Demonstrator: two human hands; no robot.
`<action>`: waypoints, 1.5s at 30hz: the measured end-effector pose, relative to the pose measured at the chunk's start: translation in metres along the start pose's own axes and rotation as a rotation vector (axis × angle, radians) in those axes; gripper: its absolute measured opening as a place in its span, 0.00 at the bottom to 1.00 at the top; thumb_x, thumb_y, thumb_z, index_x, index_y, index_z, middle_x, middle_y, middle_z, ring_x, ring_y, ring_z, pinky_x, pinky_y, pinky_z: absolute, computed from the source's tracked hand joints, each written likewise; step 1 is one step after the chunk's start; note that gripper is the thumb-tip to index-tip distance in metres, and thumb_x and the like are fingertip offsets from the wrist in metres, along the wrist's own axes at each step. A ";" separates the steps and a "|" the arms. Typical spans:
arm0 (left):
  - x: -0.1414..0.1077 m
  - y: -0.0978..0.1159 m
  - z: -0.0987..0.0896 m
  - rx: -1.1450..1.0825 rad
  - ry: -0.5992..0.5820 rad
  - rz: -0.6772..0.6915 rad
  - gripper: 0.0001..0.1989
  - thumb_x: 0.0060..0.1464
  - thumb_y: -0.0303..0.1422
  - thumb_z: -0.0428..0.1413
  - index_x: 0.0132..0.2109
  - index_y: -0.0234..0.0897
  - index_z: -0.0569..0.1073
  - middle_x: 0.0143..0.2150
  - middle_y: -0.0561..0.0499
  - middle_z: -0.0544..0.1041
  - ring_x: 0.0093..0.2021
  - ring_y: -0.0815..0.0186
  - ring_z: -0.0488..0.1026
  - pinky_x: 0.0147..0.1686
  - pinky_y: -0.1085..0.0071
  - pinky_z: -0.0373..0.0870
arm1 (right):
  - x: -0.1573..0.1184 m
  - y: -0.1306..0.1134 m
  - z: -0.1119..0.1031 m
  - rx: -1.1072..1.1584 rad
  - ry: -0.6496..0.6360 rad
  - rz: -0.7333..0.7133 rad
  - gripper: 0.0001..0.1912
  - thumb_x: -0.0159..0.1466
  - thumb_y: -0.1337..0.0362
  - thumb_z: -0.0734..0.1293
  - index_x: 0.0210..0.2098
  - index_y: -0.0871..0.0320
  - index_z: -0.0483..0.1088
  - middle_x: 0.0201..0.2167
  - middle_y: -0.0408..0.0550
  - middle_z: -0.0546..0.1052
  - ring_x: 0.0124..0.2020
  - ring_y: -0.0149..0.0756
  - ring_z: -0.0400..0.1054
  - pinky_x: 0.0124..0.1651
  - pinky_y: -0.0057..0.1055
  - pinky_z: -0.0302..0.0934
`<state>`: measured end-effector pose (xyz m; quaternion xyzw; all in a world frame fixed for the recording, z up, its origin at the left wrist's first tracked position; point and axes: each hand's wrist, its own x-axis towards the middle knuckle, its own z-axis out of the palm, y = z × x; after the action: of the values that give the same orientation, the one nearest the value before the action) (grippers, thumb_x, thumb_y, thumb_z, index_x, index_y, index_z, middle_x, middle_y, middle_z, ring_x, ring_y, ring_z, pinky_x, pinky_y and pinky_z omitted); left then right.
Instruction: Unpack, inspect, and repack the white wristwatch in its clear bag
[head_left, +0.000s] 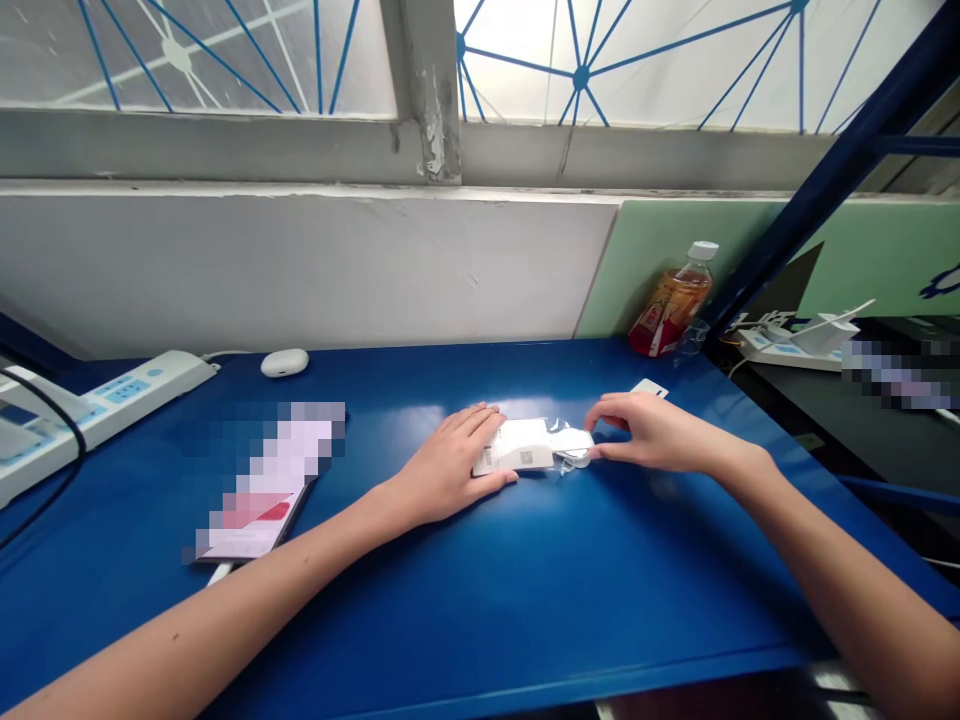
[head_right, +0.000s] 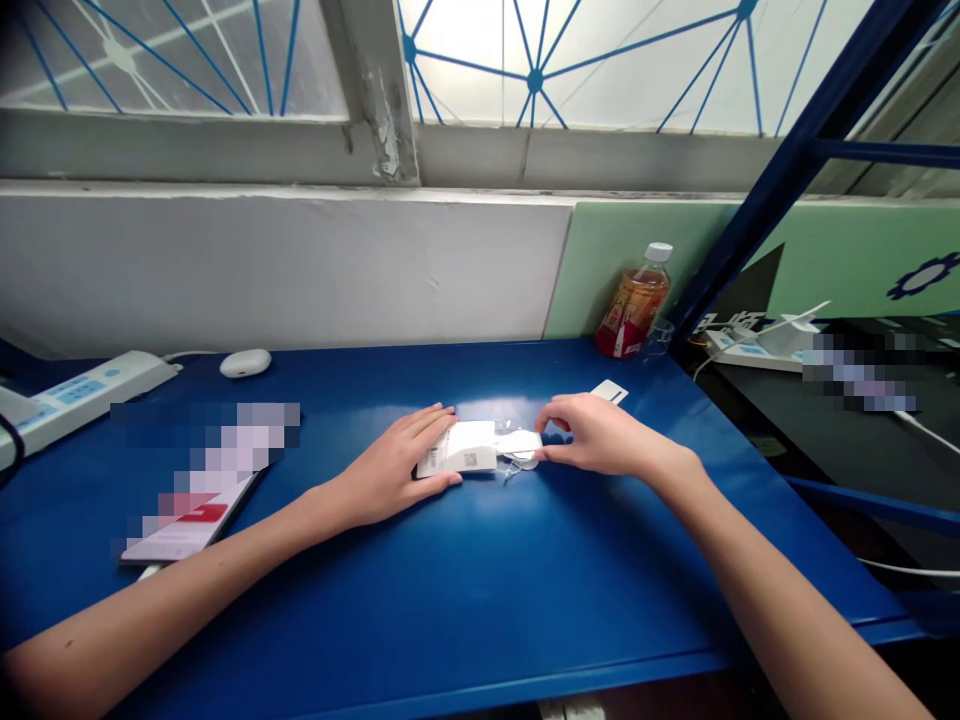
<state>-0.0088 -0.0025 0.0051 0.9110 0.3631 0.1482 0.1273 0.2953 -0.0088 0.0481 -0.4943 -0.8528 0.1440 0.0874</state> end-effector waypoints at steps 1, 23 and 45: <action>0.000 0.000 0.000 -0.002 0.000 -0.004 0.33 0.61 0.48 0.55 0.66 0.37 0.60 0.68 0.38 0.63 0.70 0.50 0.56 0.64 0.52 0.59 | 0.002 -0.002 -0.001 0.016 0.008 -0.010 0.12 0.60 0.54 0.71 0.40 0.53 0.75 0.33 0.46 0.73 0.30 0.37 0.68 0.31 0.30 0.58; -0.001 0.002 -0.002 -0.081 0.064 -0.038 0.27 0.57 0.38 0.57 0.60 0.31 0.63 0.62 0.34 0.67 0.64 0.47 0.63 0.62 0.51 0.63 | 0.009 0.007 0.032 0.516 0.604 0.110 0.12 0.57 0.53 0.74 0.29 0.55 0.74 0.24 0.44 0.76 0.24 0.36 0.68 0.28 0.32 0.59; 0.005 0.068 -0.013 -1.020 0.174 -0.060 0.12 0.64 0.37 0.53 0.48 0.33 0.73 0.44 0.41 0.79 0.45 0.57 0.78 0.48 0.61 0.72 | 0.046 -0.074 0.020 1.522 0.405 0.187 0.18 0.60 0.49 0.71 0.32 0.60 0.78 0.16 0.38 0.64 0.18 0.25 0.53 0.22 0.25 0.49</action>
<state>0.0326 -0.0455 0.0408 0.7065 0.2799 0.3780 0.5287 0.2063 -0.0070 0.0541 -0.3850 -0.4426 0.6015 0.5424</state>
